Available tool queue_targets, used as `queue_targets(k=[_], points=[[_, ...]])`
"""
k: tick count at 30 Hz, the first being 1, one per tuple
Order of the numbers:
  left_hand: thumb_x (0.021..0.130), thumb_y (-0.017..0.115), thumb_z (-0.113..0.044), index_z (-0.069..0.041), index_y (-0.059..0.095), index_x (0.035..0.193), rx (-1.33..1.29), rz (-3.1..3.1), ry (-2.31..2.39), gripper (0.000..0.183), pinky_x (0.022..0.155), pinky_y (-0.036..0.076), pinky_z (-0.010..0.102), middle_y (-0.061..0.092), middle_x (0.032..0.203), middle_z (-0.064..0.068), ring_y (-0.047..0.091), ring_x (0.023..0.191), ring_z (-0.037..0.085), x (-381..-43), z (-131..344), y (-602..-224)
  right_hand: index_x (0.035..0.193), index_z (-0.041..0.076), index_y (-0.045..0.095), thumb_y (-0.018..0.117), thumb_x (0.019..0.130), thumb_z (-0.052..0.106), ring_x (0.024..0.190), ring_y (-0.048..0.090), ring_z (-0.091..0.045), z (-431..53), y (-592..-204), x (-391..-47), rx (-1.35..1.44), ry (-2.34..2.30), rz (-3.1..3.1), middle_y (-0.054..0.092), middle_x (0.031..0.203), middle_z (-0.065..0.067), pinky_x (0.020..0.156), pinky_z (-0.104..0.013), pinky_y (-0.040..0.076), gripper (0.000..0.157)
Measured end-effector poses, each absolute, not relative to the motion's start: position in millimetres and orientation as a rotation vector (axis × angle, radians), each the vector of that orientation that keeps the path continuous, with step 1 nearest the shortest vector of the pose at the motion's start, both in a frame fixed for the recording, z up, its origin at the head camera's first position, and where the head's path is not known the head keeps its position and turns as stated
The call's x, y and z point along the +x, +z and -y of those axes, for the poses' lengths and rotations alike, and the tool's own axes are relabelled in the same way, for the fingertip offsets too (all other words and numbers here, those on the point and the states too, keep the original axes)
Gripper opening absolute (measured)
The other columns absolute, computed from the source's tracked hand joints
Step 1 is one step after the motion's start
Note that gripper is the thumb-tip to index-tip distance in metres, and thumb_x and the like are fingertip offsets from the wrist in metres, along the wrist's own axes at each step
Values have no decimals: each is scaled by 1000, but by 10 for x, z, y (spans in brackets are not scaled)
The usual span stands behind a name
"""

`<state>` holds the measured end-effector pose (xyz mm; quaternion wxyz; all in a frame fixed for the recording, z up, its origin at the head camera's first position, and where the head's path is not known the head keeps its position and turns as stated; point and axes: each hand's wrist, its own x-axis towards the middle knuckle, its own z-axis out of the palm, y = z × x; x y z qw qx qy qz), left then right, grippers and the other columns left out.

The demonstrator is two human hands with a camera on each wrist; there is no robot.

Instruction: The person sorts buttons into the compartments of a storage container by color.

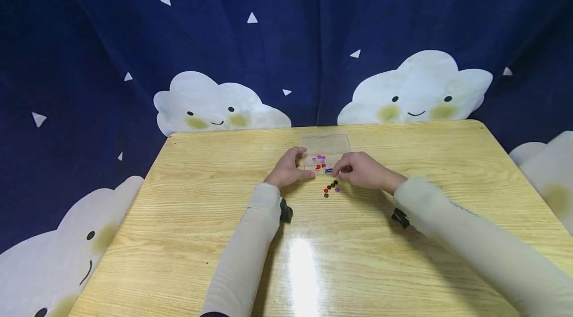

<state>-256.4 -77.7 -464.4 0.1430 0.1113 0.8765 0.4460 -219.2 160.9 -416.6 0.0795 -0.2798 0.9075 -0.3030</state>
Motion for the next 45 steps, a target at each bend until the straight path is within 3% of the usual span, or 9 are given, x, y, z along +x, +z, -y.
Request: queue_targets(k=[9,20,37,45], points=[[83,82,-22,-16,41,149,305,-2516,1308,78,102,42,42,50,144,10,48,114,26,-2553,769,-4640,91,15,79,69,89,7,74,51,-11,-1689,-4343,-2109,-794,-886,-2662,68,87,0,69,-27,44,13],[83,82,-23,-15,40,150,308,-2517,1304,79,103,43,43,51,145,10,49,117,27,-2555,776,-4639,89,13,78,72,85,5,73,51,-10,-1662,-4479,-2072,-804,-898,-2671,66,81,1,69,-26,44,11],[84,81,-23,-16,40,150,306,-2522,1295,78,100,43,42,50,144,9,48,113,25,-2544,768,-4642,86,15,78,74,85,8,79,55,-11,-1630,-4531,-2066,-753,-893,-2713,73,89,1,73,-28,46,8],[83,81,-22,-16,40,150,302,-2527,1293,78,101,43,42,51,144,8,49,115,25,-2548,766,-4632,86,16,77,76,80,9,77,50,-11,-1625,-4545,-2073,-744,-852,-2704,65,81,2,71,-28,42,9]])
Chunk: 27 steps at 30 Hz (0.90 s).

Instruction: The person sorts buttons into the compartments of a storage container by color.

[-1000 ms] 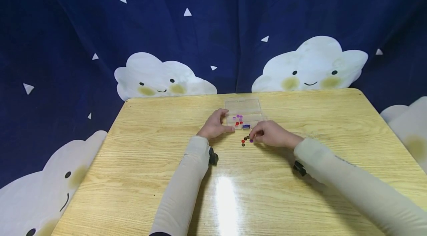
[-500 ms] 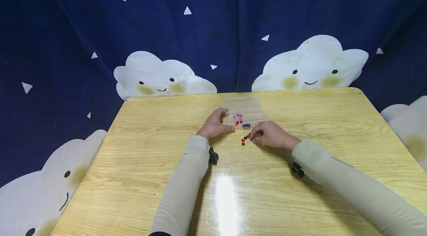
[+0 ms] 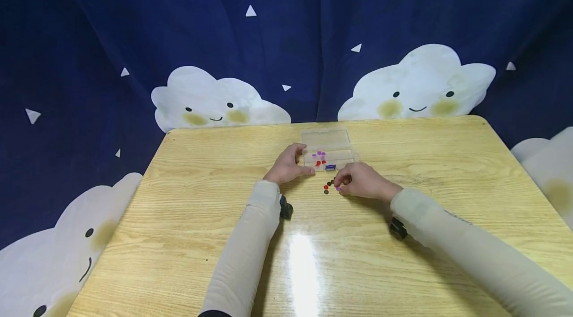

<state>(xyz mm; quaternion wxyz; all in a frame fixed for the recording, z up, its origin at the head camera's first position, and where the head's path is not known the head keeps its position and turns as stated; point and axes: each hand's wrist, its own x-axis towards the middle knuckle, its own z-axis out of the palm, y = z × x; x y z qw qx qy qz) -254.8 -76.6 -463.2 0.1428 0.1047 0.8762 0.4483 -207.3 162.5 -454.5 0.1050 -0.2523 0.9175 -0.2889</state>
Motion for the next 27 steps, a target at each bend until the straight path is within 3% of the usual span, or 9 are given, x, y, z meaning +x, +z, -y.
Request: queue_targets(k=[17,27], points=[[83,81,-22,-15,40,149,300,-2534,1294,78,103,43,42,50,144,9,49,117,26,-2554,760,-4616,86,14,79,76,84,8,80,55,-11,-1597,-4496,-2082,-679,-869,-2675,73,89,-1,74,-29,47,7],[83,81,-22,-15,40,150,295,-2528,1298,78,101,43,42,51,143,9,49,114,26,-2543,760,-4615,77,14,75,76,83,5,78,52,-12,-1587,-4474,-2058,-649,-856,-2665,66,83,-1,73,-28,43,10]])
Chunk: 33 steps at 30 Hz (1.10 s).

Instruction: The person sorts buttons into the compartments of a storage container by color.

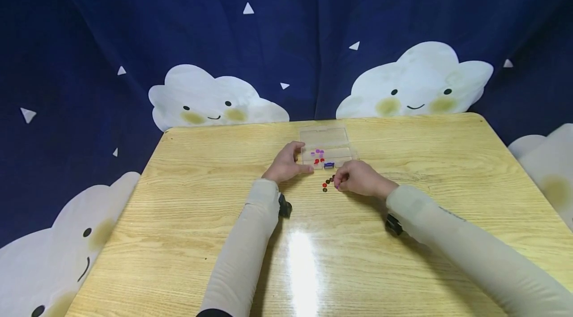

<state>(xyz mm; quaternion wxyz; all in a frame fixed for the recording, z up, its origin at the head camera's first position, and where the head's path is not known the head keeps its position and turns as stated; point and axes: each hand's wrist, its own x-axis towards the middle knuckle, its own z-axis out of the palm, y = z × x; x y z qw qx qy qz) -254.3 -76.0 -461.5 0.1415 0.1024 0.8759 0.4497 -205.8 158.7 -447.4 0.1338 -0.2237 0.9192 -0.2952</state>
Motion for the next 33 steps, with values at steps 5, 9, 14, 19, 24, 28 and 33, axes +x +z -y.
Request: queue_targets(k=[5,9,14,19,24,28,33], points=[[83,81,-22,-15,40,150,307,-2527,1300,78,100,43,42,50,144,9,49,113,26,-2548,765,-4603,77,13,77,76,83,5,79,54,-12,-1601,-4485,-2068,-650,-874,-2676,68,85,-2,75,-29,45,10],[84,81,-23,-15,39,150,313,-2537,1284,79,98,44,41,51,143,9,49,112,25,-2541,765,-4600,77,13,78,77,82,6,81,56,-12,-1606,-4490,-2070,-642,-884,-2676,70,88,-3,75,-30,47,9],[83,81,-22,-15,40,150,306,-2541,1277,78,97,44,40,51,142,9,49,110,25,-2540,755,-4617,78,15,78,78,82,8,83,57,-13,-1626,-4527,-2061,-615,-886,-2679,70,89,-3,78,-31,47,8],[84,81,-22,-15,41,149,305,-2536,1276,77,98,44,40,51,144,9,48,110,25,-2548,753,-4627,78,15,78,78,82,9,83,58,-13,-1632,-4534,-2051,-614,-893,-2683,71,89,-2,79,-33,47,8],[84,81,-22,-16,40,150,307,-2530,1282,78,99,44,41,50,145,9,49,112,26,-2547,756,-4618,79,13,79,78,84,13,85,59,-13,-1637,-4524,-2048,-614,-902,-2686,71,90,-1,81,-34,48,5],[84,81,-23,-16,40,150,312,-2531,1280,78,97,44,41,50,144,9,48,111,25,-2552,761,-4621,84,12,80,78,84,15,89,62,-16,-1672,-4513,-2053,-616,-938,-2676,72,93,-2,85,-38,50,4],[84,81,-23,-15,39,150,313,-2528,1279,78,96,43,40,50,143,9,48,110,25,-2557,765,-4627,86,12,80,76,85,14,90,61,-17,-1716,-4488,-2062,-621,-970,-2679,71,93,-2,84,-38,50,4]])
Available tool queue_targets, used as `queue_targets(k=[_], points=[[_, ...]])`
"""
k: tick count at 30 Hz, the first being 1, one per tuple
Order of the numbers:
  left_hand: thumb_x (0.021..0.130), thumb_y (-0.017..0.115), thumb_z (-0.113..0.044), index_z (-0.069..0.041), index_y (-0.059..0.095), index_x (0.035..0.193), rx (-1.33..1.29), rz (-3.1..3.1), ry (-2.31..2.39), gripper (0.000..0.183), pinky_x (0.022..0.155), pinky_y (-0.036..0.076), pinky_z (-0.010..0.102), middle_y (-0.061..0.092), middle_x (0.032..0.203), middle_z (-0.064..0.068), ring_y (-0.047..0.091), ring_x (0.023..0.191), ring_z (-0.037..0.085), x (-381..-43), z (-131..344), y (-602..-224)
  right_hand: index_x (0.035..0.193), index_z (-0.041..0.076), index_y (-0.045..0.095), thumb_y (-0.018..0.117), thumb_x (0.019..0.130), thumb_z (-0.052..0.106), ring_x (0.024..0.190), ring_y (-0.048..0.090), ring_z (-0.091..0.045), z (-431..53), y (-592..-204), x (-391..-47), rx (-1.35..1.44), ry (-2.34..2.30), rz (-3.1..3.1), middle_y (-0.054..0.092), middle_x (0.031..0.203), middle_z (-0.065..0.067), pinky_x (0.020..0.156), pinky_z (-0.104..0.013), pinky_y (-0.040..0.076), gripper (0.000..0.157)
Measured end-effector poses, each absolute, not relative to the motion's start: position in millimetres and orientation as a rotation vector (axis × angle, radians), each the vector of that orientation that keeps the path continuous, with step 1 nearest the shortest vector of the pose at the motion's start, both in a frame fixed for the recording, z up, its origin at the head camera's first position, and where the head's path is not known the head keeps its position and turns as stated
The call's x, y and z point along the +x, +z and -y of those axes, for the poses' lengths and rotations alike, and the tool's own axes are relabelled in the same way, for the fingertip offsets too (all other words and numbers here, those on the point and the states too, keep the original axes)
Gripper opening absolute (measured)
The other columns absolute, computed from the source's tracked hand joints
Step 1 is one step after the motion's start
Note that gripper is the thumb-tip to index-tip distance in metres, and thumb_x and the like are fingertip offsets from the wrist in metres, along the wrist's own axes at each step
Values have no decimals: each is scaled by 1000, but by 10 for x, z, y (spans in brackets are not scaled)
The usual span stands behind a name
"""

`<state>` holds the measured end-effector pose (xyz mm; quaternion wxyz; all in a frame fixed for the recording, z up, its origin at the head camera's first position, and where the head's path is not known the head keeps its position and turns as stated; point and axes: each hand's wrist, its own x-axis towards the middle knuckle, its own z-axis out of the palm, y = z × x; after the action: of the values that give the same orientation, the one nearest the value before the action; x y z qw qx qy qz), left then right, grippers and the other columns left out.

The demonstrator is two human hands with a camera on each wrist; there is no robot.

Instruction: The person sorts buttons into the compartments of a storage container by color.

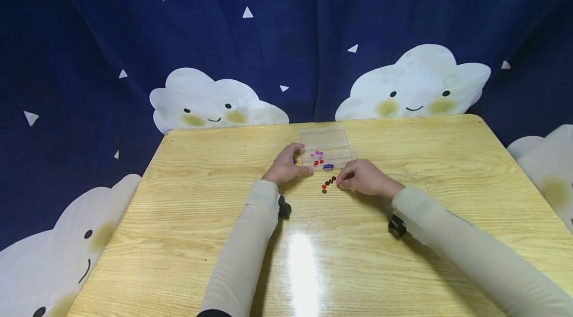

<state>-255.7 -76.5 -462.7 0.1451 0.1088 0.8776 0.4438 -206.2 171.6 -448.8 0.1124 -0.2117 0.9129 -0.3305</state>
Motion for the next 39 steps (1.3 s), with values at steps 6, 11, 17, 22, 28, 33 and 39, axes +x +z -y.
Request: queue_targets(k=[6,11,17,22,28,33,39], points=[[84,81,-22,-16,39,150,309,-2540,1266,78,99,44,40,50,143,8,48,113,25,-2557,767,-4589,86,14,80,75,86,12,89,60,-16,-1726,-4428,-2081,-617,-977,-2684,71,93,-3,83,-37,48,5],[84,81,-22,-15,39,150,323,-2552,1267,79,98,44,40,51,142,9,48,112,25,-2566,769,-4561,87,13,79,75,87,12,90,60,-17,-1743,-4390,-2094,-628,-982,-2687,71,94,-4,83,-37,48,5],[83,81,-22,-14,39,150,327,-2541,1272,80,97,43,40,50,142,9,48,111,25,-2583,793,-4578,83,10,77,74,86,9,87,59,-15,-1801,-4364,-2118,-646,-1005,-2723,72,91,-3,85,-37,46,5],[83,81,-21,-14,40,150,321,-2543,1284,79,99,43,41,50,143,9,48,112,26,-2599,804,-4583,84,10,77,73,86,8,83,58,-14,-1844,-4362,-2147,-653,-1021,-2759,72,91,-4,80,-33,45,5],[83,81,-21,-14,40,150,315,-2544,1277,79,100,44,41,50,143,9,49,113,26,-2587,813,-4576,89,8,77,69,88,2,81,59,-16,-1914,-4340,-2191,-577,-1049,-2805,73,95,-8,72,-29,47,11],[84,81,-22,-15,39,150,312,-2524,1292,79,99,44,41,50,144,9,49,113,25,-2571,811,-4586,93,7,77,65,90,2,75,58,-15,-1994,-4327,-2242,-510,-1053,-2844,74,94,-10,67,-27,46,13],[82,82,-22,-14,40,149,316,-2510,1297,79,101,43,41,51,143,8,48,113,25,-2557,781,-4636,94,5,77,66,90,3,75,57,-15,-2059,-4317,-2291,-463,-1059,-2903,71,89,-9,68,-27,45,12]])
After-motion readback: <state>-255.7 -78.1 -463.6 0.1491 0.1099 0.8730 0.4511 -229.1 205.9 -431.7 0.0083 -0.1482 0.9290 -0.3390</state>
